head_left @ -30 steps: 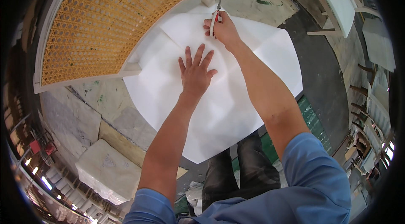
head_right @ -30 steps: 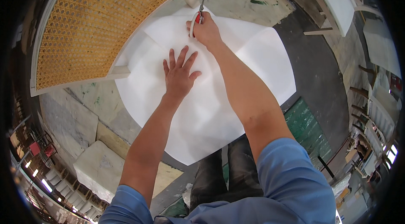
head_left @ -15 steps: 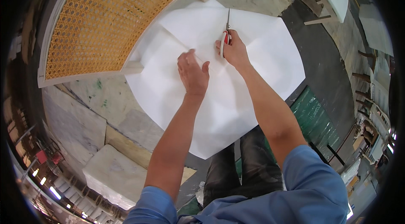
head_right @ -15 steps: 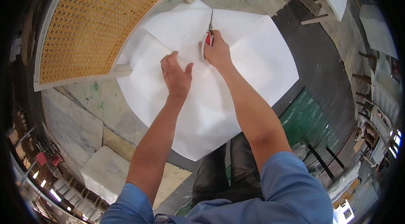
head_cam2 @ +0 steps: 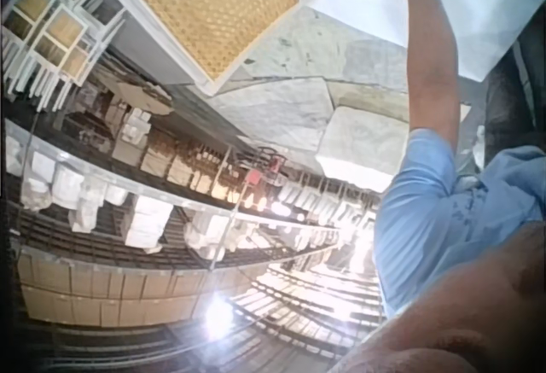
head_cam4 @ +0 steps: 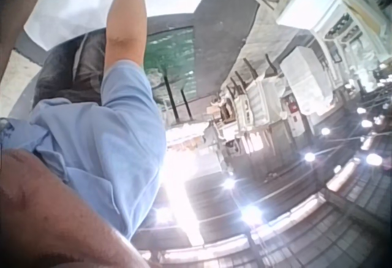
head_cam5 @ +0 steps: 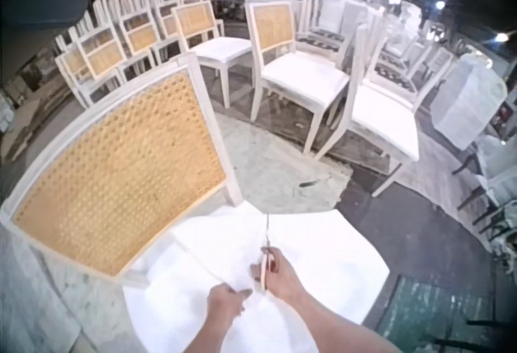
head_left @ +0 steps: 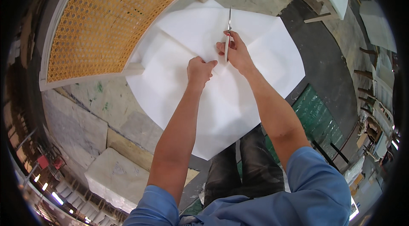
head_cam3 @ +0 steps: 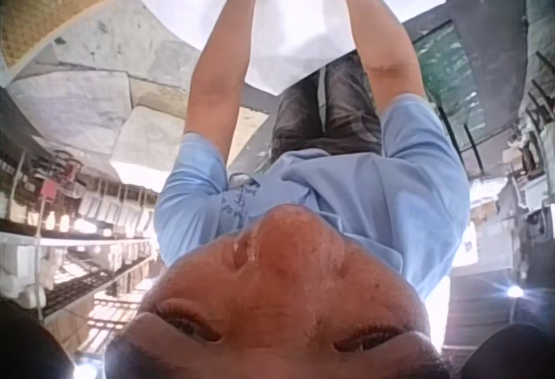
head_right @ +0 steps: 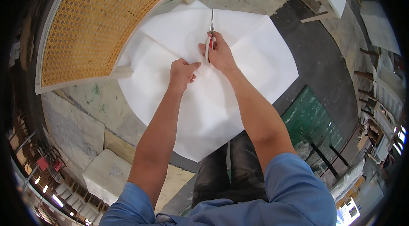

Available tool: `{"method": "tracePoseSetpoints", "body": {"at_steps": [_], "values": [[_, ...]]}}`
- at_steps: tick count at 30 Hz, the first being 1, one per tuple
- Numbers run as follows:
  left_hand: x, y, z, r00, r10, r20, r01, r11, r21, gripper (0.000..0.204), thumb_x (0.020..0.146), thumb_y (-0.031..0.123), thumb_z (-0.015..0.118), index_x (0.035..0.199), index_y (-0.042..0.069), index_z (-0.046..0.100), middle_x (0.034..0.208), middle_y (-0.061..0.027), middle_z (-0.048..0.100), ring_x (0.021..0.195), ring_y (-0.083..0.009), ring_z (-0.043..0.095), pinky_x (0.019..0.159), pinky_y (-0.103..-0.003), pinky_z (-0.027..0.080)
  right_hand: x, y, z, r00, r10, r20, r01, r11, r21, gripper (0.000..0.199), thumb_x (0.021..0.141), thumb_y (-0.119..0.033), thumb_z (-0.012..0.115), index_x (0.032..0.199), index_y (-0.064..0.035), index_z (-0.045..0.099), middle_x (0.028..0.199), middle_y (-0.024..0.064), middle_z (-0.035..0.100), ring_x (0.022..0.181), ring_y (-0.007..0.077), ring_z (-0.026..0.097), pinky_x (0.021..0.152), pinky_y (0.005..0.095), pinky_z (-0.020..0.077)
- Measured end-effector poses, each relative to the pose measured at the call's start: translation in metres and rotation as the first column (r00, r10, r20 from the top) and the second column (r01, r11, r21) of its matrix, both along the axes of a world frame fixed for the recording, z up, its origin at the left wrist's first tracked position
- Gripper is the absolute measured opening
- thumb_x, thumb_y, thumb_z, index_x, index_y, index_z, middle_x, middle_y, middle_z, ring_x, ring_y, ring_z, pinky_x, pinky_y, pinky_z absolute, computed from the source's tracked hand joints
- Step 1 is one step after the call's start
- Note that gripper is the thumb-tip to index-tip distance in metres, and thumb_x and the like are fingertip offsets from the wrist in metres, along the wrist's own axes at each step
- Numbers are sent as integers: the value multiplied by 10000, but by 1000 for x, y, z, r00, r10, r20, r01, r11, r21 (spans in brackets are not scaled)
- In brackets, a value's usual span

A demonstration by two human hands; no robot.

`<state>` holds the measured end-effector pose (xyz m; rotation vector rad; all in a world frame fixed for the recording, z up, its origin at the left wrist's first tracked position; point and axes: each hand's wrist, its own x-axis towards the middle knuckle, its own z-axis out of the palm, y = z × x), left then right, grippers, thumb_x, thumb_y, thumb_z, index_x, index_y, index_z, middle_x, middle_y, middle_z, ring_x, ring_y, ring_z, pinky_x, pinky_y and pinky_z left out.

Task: The person wraps a rattan chair with white protective foam sheets. They place the chair on the floor, unfold a foam sheet, and cut it to size using scissors. The person then wraps the foam around the chair seat and backrest, smoothing it into place.

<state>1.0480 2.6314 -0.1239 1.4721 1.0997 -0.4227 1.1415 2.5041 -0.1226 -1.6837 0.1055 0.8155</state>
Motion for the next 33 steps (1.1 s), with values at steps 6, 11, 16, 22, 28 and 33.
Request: {"method": "tracePoseSetpoints", "body": {"at_steps": [6,11,16,22,28,33], "values": [[-8,14,3,995,99,-7,-99,992,-76,320,828,231,844,895,-7,640,795,-90,669,631,-180,629,595,-327,519,-85,-64,34,998,-8,-66,17,989,145,485,956,-140,743,1372,-54,509,857,-4,553,753,99,553,693,278,503],[4,5,12,985,161,66,-146,971,-191,294,837,192,833,862,0,613,781,-110,683,649,-185,661,616,-323,530,-148,-102,45,942,108,-317,-90,993,70,509,1019,-450,640,1272,-26,516,836,11,543,733,109,562,666,300,527],[6,5,16,981,171,87,-150,966,-209,290,842,188,830,904,-14,632,809,-127,702,685,-197,685,638,-323,545,-150,-83,33,936,145,-322,-134,989,58,528,1032,-530,580,1198,-32,524,819,31,540,698,133,568,656,296,519],[4,4,18,980,179,86,-160,967,-197,294,843,191,833,910,-20,638,805,-118,693,685,-196,682,650,-331,552,-136,-65,29,947,149,-286,-130,988,86,572,1013,-586,580,1186,-43,531,813,28,539,682,136,563,644,300,511],[0,3,15,980,181,77,-164,967,-194,285,843,193,835,897,-12,645,801,-109,688,680,-195,674,655,-337,553,-131,-63,28,947,172,-270,-156,985,78,599,1002,-610,584,1191,-44,534,814,26,541,688,135,556,643,299,504],[-4,6,10,978,195,77,-177,964,-196,273,841,188,837,889,-9,655,805,-103,688,680,-195,666,654,-340,552,-132,-60,28,951,167,-261,-146,984,99,601,1000,-602,595,1200,-38,536,811,26,540,695,133,553,648,298,505]]}}
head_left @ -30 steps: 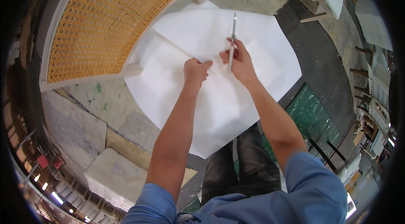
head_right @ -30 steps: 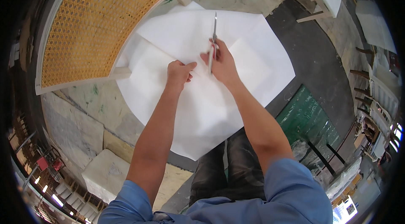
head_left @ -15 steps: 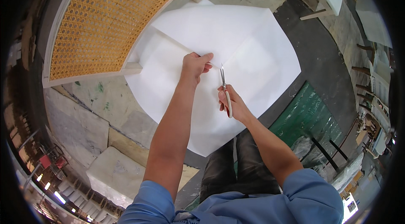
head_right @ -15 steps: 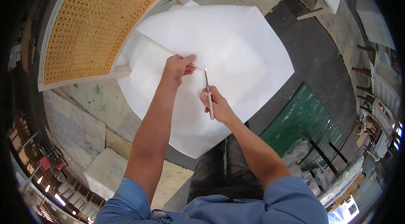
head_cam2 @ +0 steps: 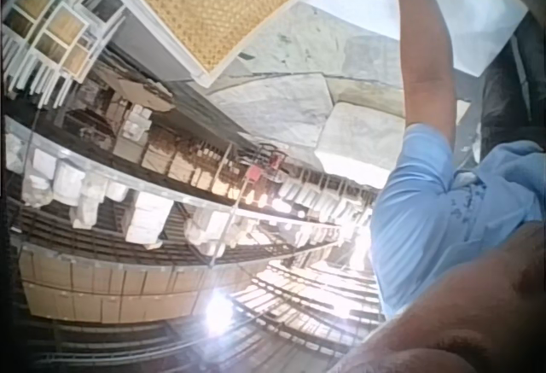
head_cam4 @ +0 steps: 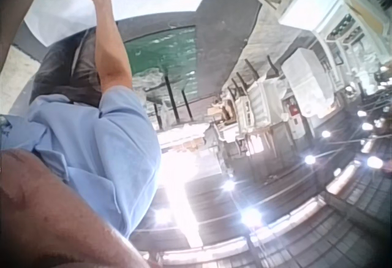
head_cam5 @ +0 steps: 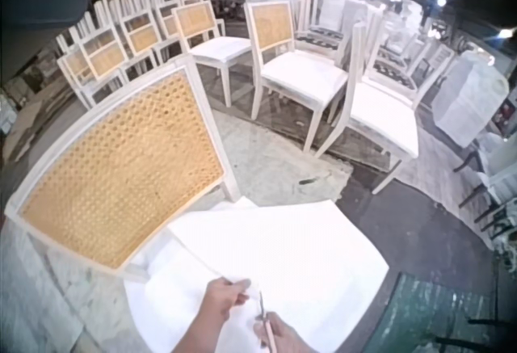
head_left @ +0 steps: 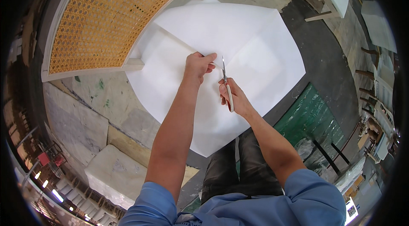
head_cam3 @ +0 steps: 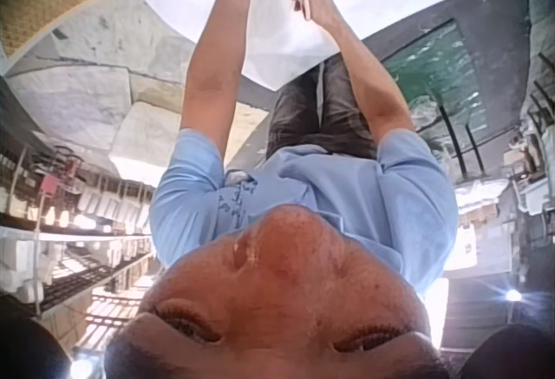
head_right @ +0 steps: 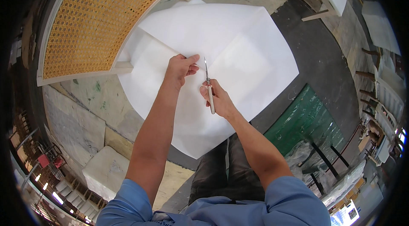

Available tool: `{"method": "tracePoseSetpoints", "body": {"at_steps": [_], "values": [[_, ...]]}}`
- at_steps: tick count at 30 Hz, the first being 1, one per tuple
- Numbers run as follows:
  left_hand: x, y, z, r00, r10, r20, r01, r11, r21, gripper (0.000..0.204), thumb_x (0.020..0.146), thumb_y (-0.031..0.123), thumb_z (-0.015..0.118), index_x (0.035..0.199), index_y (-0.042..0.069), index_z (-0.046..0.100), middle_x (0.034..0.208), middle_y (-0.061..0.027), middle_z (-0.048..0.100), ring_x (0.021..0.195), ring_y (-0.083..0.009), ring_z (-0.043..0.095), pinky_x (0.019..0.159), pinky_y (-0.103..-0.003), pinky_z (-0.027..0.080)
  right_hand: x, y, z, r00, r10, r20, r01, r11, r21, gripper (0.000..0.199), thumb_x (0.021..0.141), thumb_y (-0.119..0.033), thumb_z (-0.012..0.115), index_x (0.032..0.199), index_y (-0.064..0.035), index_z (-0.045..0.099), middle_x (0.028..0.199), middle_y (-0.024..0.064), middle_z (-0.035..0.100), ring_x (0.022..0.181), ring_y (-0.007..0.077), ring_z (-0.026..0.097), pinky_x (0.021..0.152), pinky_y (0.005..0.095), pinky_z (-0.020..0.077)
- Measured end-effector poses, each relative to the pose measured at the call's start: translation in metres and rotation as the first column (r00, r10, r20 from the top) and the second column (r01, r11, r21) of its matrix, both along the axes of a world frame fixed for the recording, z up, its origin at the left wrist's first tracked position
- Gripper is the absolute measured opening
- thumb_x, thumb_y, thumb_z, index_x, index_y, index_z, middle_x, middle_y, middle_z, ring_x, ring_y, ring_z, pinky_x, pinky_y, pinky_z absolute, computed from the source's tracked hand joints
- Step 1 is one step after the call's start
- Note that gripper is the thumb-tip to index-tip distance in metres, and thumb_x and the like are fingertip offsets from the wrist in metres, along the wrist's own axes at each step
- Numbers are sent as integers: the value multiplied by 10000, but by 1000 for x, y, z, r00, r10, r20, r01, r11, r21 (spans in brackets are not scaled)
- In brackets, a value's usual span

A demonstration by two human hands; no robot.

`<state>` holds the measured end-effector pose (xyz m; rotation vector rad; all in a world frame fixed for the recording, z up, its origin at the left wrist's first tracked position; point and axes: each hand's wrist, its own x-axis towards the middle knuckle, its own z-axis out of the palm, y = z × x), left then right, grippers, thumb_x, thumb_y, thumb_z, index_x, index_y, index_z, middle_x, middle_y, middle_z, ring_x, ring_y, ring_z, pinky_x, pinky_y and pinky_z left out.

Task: The person wraps a rattan chair with white protective foam sheets. They place the chair on the floor, unfold a foam sheet, and cut it to size using scissors. The person then wraps the foam around the chair seat and backrest, smoothing it into place.

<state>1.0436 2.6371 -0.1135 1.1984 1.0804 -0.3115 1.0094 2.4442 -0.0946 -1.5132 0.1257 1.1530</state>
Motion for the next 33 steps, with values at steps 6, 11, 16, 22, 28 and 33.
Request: {"method": "tracePoseSetpoints", "body": {"at_steps": [6,11,16,22,28,33], "values": [[0,-4,1,1000,5,11,-4,1000,-19,264,845,182,836,893,-12,663,810,-105,690,689,-195,664,647,-334,546,1,-1,-2,1000,-9,21,10,1000,-14,591,1002,-580,609,1218,-35,539,783,21,535,692,131,557,644,301,507],[-1,-4,3,1000,-1,4,1,1000,-11,268,844,186,838,883,-7,657,809,-109,693,674,-196,663,645,-334,545,0,1,1,1000,-2,25,4,998,-70,542,1011,-532,618,1201,-27,561,734,14,539,646,118,566,606,294,513],[0,-2,0,1000,0,0,0,1000,-1,275,844,189,837,872,-10,649,798,-117,688,664,-198,662,641,-336,549,1,0,5,1000,12,13,-11,998,-66,499,1023,-508,609,1181,-35,584,755,31,572,651,105,582,599,282,526],[-3,0,0,1000,0,-4,0,1000,-13,294,836,200,843,875,-18,649,801,-124,689,650,-195,646,638,-339,552,14,8,5,1000,-15,10,15,998,-58,537,1017,-543,600,1202,-40,581,818,57,589,674,118,600,595,282,514],[2,-2,5,999,-37,19,38,998,-47,293,826,193,848,870,-25,658,794,-123,685,636,-191,634,619,-329,546,34,13,-2,999,-6,48,11,994,-108,536,1015,-528,607,1182,-19,599,774,30,574,645,120,592,578,280,501],[-4,9,0,999,-34,25,35,999,-31,295,824,193,849,864,-29,657,771,-122,679,618,-188,631,600,-324,538,29,14,3,999,-1,51,4,998,-58,551,1005,-532,620,1180,-10,609,755,13,557,623,117,569,575,280,496]]}}
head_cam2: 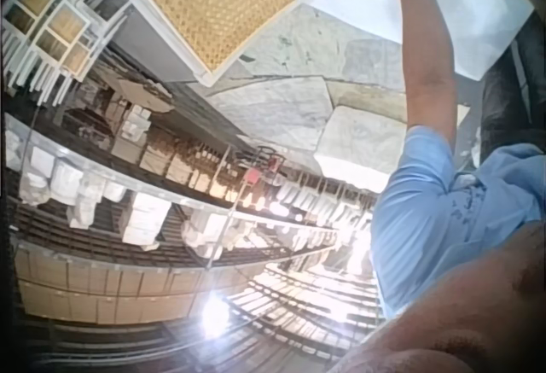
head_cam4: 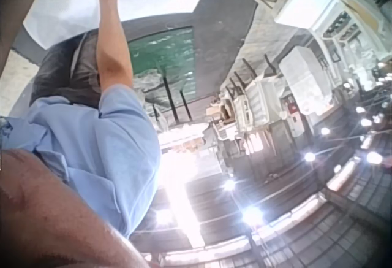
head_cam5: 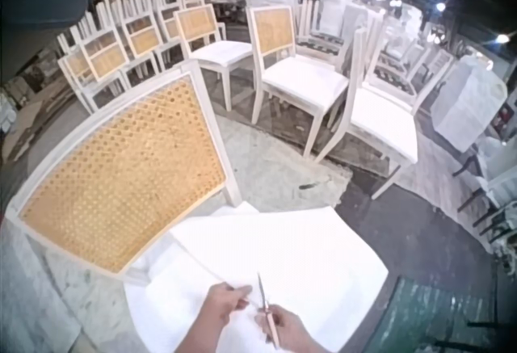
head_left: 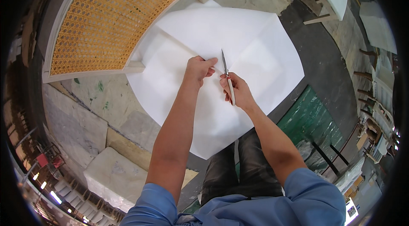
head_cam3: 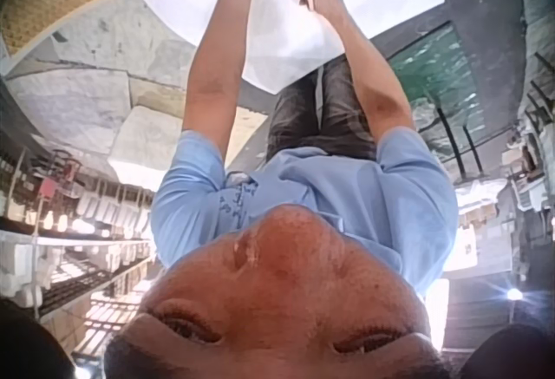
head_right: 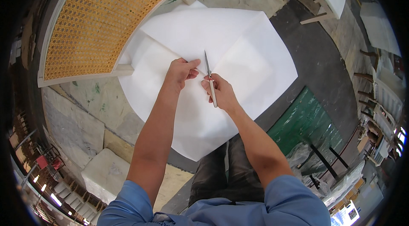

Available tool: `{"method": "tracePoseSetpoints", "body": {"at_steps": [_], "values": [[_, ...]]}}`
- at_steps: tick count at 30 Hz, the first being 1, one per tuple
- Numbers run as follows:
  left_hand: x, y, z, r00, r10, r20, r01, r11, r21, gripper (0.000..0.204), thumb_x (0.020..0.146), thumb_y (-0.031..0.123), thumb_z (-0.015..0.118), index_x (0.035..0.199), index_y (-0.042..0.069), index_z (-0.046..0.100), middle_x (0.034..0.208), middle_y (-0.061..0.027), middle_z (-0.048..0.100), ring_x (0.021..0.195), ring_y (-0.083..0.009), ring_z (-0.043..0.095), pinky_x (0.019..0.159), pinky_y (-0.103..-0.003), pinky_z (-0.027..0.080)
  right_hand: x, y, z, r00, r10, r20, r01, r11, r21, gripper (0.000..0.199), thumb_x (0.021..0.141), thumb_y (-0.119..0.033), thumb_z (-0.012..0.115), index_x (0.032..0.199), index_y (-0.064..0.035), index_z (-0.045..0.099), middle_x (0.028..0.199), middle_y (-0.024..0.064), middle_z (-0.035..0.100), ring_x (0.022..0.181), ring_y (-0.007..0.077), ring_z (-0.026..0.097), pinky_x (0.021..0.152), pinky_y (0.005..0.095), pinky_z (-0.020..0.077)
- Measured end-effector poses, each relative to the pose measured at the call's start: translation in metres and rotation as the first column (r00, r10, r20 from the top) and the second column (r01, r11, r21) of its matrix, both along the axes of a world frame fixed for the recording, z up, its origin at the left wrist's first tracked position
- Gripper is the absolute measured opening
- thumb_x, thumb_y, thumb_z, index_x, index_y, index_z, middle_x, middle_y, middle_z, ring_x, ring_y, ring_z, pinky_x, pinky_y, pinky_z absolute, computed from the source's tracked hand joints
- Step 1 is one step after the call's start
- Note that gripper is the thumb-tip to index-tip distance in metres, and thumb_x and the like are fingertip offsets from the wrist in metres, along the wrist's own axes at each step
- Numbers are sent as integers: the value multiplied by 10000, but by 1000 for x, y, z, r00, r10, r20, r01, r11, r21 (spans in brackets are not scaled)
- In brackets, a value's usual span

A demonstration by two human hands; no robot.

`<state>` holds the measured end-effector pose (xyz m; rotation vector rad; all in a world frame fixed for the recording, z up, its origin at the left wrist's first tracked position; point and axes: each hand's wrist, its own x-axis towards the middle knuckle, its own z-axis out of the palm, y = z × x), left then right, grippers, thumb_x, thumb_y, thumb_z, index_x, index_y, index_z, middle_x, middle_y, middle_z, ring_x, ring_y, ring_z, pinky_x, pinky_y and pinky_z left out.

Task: The person wraps a rattan chair with white protective foam sheets. They place the chair on the floor, unfold a foam sheet, and cut it to size using scissors. The person then wraps the foam around the chair seat and backrest, smoothing it into place.

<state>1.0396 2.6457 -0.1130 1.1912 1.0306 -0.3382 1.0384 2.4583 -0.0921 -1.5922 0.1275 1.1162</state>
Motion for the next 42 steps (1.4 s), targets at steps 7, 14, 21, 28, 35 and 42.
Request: {"method": "tracePoseSetpoints", "body": {"at_steps": [7,14,21,28,35,42], "values": [[0,-2,-4,997,-75,-18,74,997,-36,331,837,251,872,911,1,667,793,-86,688,655,-168,655,711,-326,566,24,6,1,998,28,56,-24,998,-62,576,993,-558,625,1177,-12,623,743,5,542,622,117,552,594,296,493],[-2,2,-3,996,-88,-20,87,996,-15,333,847,268,867,937,6,683,816,-79,699,668,-164,660,716,-322,566,38,12,6,996,71,60,-65,994,-90,587,978,-562,646,1160,-5,635,743,7,556,650,116,562,592,291,495],[2,-3,4,997,-79,4,79,997,-27,301,862,253,841,924,4,682,815,-78,692,676,-161,647,716,-323,556,57,17,7,994,110,29,-105,986,-127,669,971,-641,592,1185,-7,621,868,54,589,695,136,581,632,295,511],[-1,7,4,1000,19,20,-19,1000,0,256,848,177,830,918,-19,681,820,-88,683,625,-156,603,612,-287,511,36,14,15,991,123,-43,-125,991,-42,731,955,-697,582,1181,-3,613,896,62,584,709,146,584,666,293,512],[-2,3,7,995,-100,5,100,995,8,301,862,249,838,942,-7,703,851,-83,704,681,-161,622,696,-318,529,74,36,7,994,87,64,-82,994,-67,677,959,-664,608,1130,-9,625,858,52,585,681,124,569,652,299,504],[-3,5,13,996,-74,50,74,997,3,303,861,239,838,946,-19,704,868,-94,706,691,-174,621,712,-337,523,71,34,6,985,120,124,-111,991,-80,602,981,-636,598,1011,-35,626,759,35,574,633,110,565,589,280,479]]}}
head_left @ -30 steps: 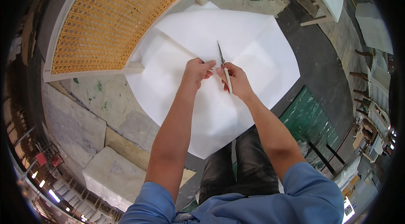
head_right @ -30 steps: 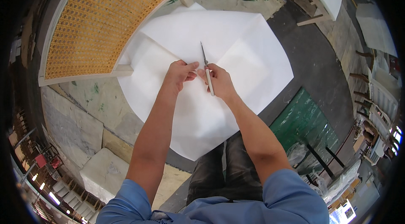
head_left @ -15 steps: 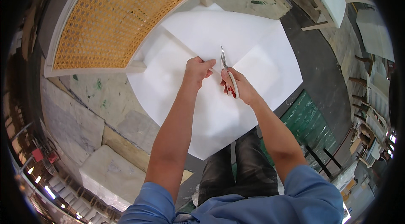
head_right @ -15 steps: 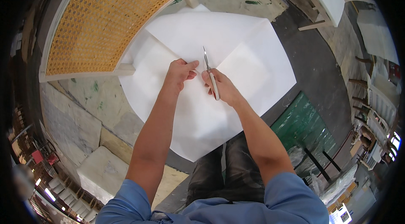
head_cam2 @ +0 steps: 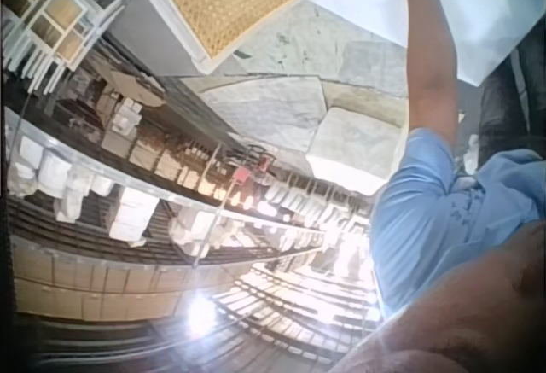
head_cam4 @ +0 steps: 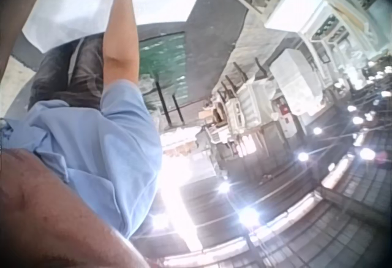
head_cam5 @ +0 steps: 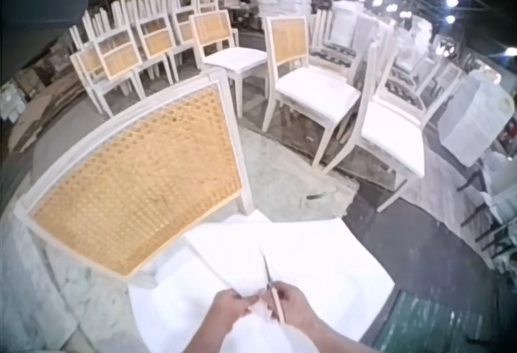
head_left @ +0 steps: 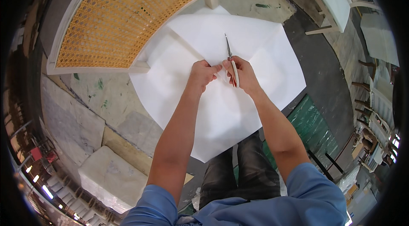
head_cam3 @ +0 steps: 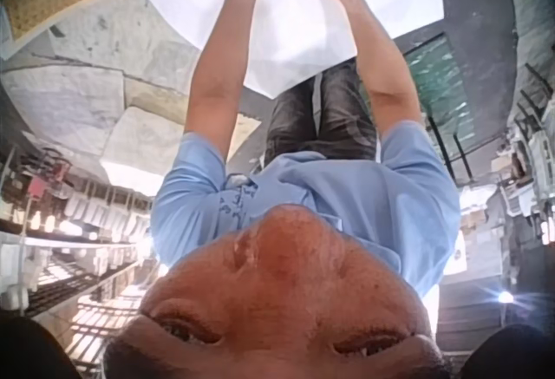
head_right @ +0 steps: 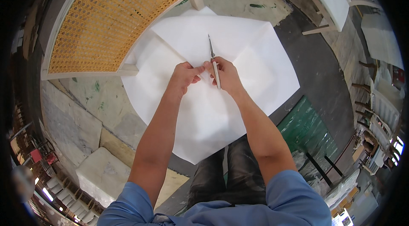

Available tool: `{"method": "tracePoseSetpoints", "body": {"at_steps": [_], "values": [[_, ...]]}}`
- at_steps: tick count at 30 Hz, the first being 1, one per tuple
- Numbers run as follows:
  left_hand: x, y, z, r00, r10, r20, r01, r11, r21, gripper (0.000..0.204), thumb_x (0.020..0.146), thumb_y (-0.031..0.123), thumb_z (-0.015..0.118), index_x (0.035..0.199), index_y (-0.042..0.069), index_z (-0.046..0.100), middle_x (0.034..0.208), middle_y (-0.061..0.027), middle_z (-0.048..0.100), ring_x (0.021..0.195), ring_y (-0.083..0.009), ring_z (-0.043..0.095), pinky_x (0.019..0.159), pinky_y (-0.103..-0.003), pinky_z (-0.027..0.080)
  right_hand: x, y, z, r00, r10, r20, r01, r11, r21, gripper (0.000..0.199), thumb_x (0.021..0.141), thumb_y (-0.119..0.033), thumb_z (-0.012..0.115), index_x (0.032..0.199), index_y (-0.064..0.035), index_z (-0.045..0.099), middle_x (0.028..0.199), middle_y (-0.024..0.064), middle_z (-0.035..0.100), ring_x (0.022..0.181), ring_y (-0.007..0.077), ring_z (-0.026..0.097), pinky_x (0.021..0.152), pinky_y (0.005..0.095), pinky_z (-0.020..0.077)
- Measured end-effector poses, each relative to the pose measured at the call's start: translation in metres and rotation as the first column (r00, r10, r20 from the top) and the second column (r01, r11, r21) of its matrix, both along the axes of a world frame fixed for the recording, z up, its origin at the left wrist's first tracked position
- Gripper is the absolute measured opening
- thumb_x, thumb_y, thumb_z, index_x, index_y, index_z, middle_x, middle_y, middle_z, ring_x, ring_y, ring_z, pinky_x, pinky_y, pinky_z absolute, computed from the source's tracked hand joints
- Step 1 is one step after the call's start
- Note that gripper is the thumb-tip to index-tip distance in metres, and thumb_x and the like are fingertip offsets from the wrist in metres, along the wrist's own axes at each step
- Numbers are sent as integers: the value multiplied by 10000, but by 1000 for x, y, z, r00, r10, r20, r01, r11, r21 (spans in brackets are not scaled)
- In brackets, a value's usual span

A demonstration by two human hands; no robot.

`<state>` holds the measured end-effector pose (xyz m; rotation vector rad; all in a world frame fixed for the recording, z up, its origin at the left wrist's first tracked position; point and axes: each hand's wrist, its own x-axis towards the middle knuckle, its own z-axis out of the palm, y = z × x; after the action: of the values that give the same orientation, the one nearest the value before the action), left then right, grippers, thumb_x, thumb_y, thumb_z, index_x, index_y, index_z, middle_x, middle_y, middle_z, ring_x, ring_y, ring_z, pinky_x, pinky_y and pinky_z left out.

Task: The person wraps a rattan chair with white protective foam sheets. They place the chair on the floor, unfold a foam sheet, and cut it to size using scissors. The person then wraps the foam around the chair seat and backrest, smoothing it into place.

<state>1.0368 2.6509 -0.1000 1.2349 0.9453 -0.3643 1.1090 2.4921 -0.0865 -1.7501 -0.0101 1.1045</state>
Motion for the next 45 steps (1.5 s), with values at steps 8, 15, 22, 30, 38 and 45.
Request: {"method": "tracePoseSetpoints", "body": {"at_steps": [8,15,22,30,38,45], "values": [[-6,0,-3,1000,-23,-6,22,1000,-22,270,874,194,801,1041,-8,733,941,-80,727,736,-161,605,736,-320,517,27,17,4,1000,-9,-6,9,1000,-10,660,938,-661,648,1019,-6,650,780,55,583,607,126,558,596,280,496],[-6,-1,5,1000,-24,14,25,999,-46,269,885,191,779,1069,0,737,953,-64,726,745,-152,590,755,-316,512,42,18,2,998,44,44,-42,998,-52,657,942,-684,625,959,-27,647,735,44,582,573,132,558,560,291,465],[-6,1,6,998,-41,-37,40,999,-24,302,879,187,782,1103,-10,729,976,-62,724,758,-151,590,767,-312,513,60,38,10,999,-33,32,34,998,-46,557,949,-598,682,885,-45,645,704,39,581,513,121,533,483,288,427],[-2,0,13,997,-59,-47,58,998,-21,314,877,194,790,1111,-7,730,966,-67,727,755,-156,595,759,-312,515,71,34,7,998,6,55,0,995,-97,585,909,-573,740,979,6,709,698,47,608,554,130,575,491,286,471],[10,29,12,986,98,133,-73,980,-185,238,944,230,739,1087,42,707,943,-42,741,773,-126,665,774,-321,549,7,-20,0,900,111,422,-71,992,-109,510,885,-473,792,1128,-42,671,689,83,641,576,205,622,585,375,522],[77,44,35,825,424,374,-203,839,-505,387,1059,343,575,1298,40,610,1267,-141,697,1111,-266,675,962,-405,535,-84,-72,-3,745,437,505,-308,896,-320,474,882,-329,769,1231,-84,562,951,154,726,832,378,718,724,454,571]]}}
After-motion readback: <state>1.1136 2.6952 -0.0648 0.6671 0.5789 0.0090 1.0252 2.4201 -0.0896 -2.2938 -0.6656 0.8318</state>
